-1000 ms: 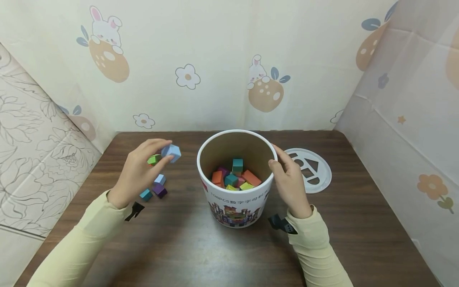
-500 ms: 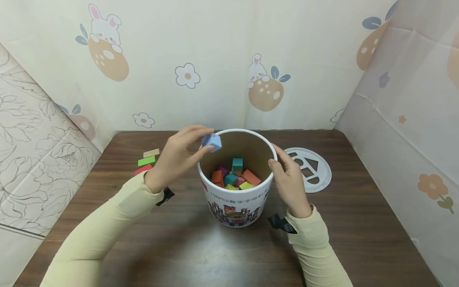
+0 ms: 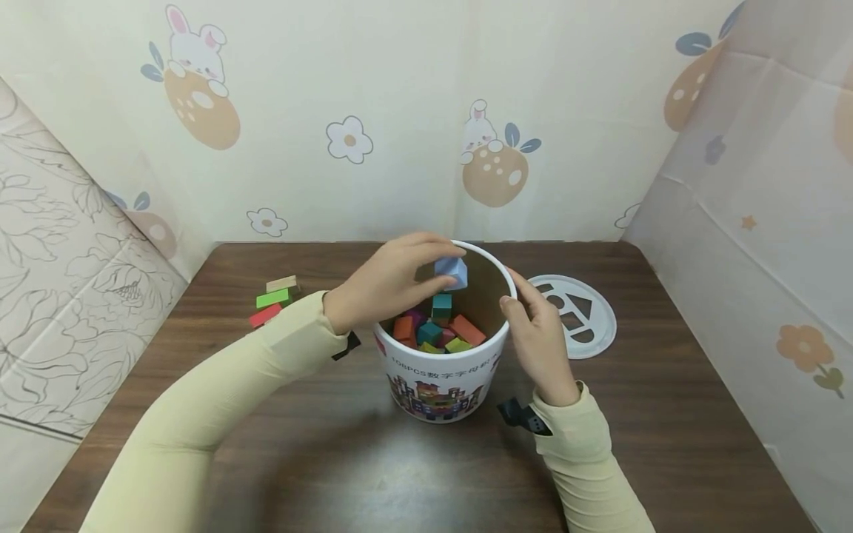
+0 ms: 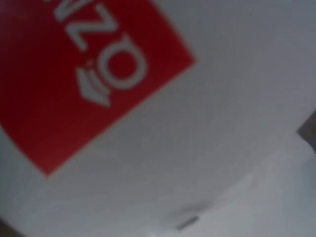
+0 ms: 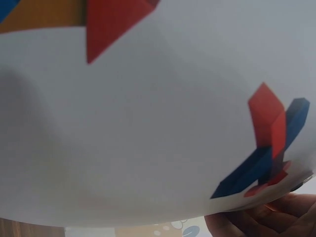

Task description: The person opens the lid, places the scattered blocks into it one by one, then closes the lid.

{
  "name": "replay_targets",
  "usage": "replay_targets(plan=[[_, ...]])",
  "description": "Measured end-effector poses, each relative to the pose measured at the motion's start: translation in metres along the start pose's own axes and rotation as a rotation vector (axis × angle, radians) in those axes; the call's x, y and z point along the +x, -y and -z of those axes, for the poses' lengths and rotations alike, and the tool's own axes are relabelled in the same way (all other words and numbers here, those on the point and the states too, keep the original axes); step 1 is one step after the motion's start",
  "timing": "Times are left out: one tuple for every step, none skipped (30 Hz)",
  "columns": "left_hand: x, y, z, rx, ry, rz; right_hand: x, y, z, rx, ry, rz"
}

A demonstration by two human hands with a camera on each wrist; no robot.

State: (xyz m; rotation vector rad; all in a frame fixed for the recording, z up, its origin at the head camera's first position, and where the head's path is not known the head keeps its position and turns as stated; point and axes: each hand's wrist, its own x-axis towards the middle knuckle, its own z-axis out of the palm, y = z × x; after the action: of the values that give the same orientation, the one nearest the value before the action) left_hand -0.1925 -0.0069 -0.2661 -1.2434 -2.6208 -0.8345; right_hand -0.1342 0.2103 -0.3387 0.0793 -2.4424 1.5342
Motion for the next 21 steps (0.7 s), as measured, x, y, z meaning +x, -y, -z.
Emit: replay_targets(plan=[[0.003, -0.001, -0.001, 0.007, 0.025, 0.0, 0.0, 0.0, 0.0, -0.003, -0.001, 0.003], [0.006, -0.001, -0.002, 0.023, 0.049, -0.001, 0.0, 0.0, 0.001, -0.004, -0.002, 0.006], [0.009, -0.002, -0.003, 0.043, 0.076, -0.002, 0.0, 0.0, 0.001, -0.005, -0.003, 0.009], [0.011, -0.002, -0.004, 0.065, 0.1, -0.007, 0.001, 0.0, 0.001, -0.005, -0.004, 0.012], [0.014, -0.003, -0.005, 0.084, 0.127, -0.012, 0.001, 0.0, 0.001, -0.008, -0.004, 0.015], [0.015, -0.003, -0.006, 0.103, 0.151, -0.019, 0.001, 0.0, 0.001, -0.009, -0.005, 0.018], [0.017, -0.003, -0.006, 0.119, 0.176, -0.024, 0.001, -0.001, 0.002, -0.011, -0.005, 0.02], [0.018, -0.003, -0.007, 0.137, 0.2, -0.028, 0.001, -0.001, 0.001, -0.011, -0.006, 0.02], [0.019, -0.003, -0.008, 0.15, 0.221, -0.031, 0.001, -0.001, 0.001, -0.012, -0.006, 0.02], [0.019, -0.003, -0.008, 0.158, 0.238, -0.036, 0.001, -0.001, 0.001, -0.011, -0.007, 0.018], [0.019, -0.003, -0.009, 0.163, 0.252, -0.038, 0.001, -0.001, 0.001, -0.011, -0.007, 0.018], [0.019, -0.003, -0.009, 0.167, 0.26, -0.04, 0.001, -0.001, 0.001, -0.011, -0.007, 0.018], [0.019, -0.003, -0.01, 0.168, 0.266, -0.042, 0.001, -0.001, 0.0, -0.01, -0.007, 0.018], [0.019, -0.003, -0.01, 0.169, 0.268, -0.044, 0.001, -0.001, 0.0, -0.009, -0.006, 0.017], [0.019, -0.003, -0.011, 0.168, 0.268, -0.046, 0.001, -0.001, 0.0, -0.008, -0.005, 0.017], [0.019, -0.003, -0.011, 0.167, 0.266, -0.047, 0.001, -0.001, 0.0, -0.006, -0.004, 0.017], [0.019, -0.003, -0.011, 0.164, 0.265, -0.046, 0.001, -0.001, 0.0, -0.005, -0.003, 0.019], [0.019, -0.003, -0.011, 0.164, 0.263, -0.046, 0.001, -0.001, 0.0, -0.003, -0.002, 0.019], [0.019, -0.003, -0.011, 0.165, 0.261, -0.046, 0.001, -0.001, 0.0, -0.002, -0.001, 0.019], [0.019, -0.003, -0.011, 0.167, 0.26, -0.044, 0.001, -0.001, 0.0, -0.003, -0.001, 0.019], [0.019, -0.003, -0.011, 0.168, 0.258, -0.042, 0.001, -0.001, 0.0, -0.003, -0.002, 0.019]])
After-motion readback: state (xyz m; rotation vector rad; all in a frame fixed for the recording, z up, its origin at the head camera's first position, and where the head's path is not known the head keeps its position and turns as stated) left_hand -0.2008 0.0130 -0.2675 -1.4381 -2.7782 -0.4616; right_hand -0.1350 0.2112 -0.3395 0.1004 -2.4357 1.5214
